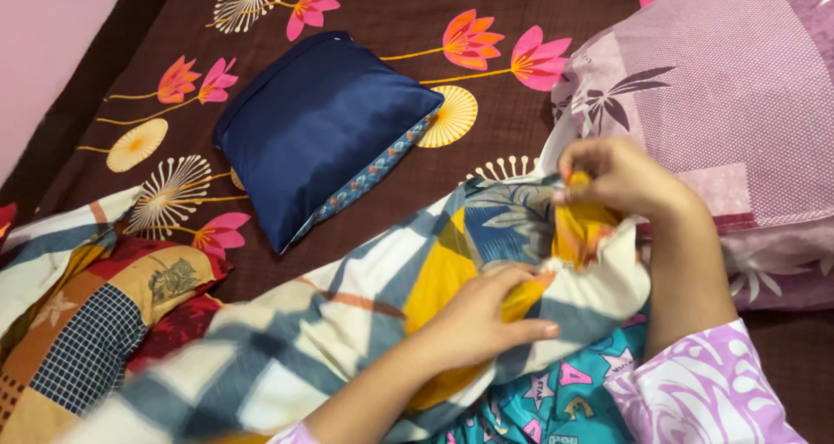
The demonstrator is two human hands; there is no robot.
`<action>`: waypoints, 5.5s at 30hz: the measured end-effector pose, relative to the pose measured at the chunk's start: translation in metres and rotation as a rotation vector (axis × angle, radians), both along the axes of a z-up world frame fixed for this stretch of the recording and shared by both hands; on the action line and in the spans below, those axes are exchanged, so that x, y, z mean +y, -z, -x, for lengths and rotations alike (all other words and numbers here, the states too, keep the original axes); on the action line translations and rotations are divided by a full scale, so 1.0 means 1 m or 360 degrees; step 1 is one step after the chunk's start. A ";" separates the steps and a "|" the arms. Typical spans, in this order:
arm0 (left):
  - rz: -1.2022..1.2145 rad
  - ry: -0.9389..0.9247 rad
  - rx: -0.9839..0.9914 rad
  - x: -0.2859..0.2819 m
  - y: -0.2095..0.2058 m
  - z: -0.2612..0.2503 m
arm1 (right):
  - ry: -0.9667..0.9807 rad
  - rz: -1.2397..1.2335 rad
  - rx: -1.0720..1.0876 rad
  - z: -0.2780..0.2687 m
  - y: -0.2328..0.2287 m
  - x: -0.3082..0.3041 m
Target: The person puts a blue floral pillowcase on a pillow, followed by a yellow and white checkered pillowcase on another pillow. They smooth the fabric and adjust the corners to fit the pillows properly.
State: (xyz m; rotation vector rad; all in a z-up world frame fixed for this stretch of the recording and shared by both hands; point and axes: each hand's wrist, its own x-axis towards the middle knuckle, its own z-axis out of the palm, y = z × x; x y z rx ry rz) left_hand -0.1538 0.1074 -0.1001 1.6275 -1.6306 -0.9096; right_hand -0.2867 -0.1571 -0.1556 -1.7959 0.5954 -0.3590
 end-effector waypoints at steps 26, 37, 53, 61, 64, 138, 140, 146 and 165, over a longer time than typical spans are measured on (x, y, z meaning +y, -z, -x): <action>0.0157 -0.0977 -0.1870 0.086 -0.035 -0.183 | 0.0589 0.1717 -0.0542 -0.046 -0.134 0.135; -0.0341 -0.0817 -0.1894 0.112 -0.074 -0.150 | 0.0477 0.1819 0.0016 -0.121 -0.055 0.101; -0.1229 -0.1084 -0.1614 0.135 -0.008 -0.222 | 0.0381 0.1928 0.0372 -0.112 -0.063 0.141; -0.0494 -0.0962 -0.1953 0.146 0.048 -0.233 | 0.0097 0.2089 0.0173 -0.137 -0.067 0.207; -0.0374 -0.0881 -0.1826 0.155 0.023 -0.217 | 0.0039 0.2221 0.0101 -0.151 -0.058 0.210; 0.0030 -0.0891 -0.1112 -0.027 0.032 -0.182 | 0.0369 0.2166 0.0866 -0.096 -0.109 0.063; 0.0002 -0.0885 -0.1131 -0.030 0.032 -0.178 | 0.0406 0.2056 0.0850 -0.089 -0.102 0.041; -0.0078 -0.0888 -0.1191 -0.040 0.024 -0.159 | 0.0499 0.1846 0.0932 -0.100 -0.024 0.020; -0.0700 -0.0635 -0.1457 0.012 0.008 -0.199 | 0.0787 0.1888 0.0781 -0.077 0.022 0.050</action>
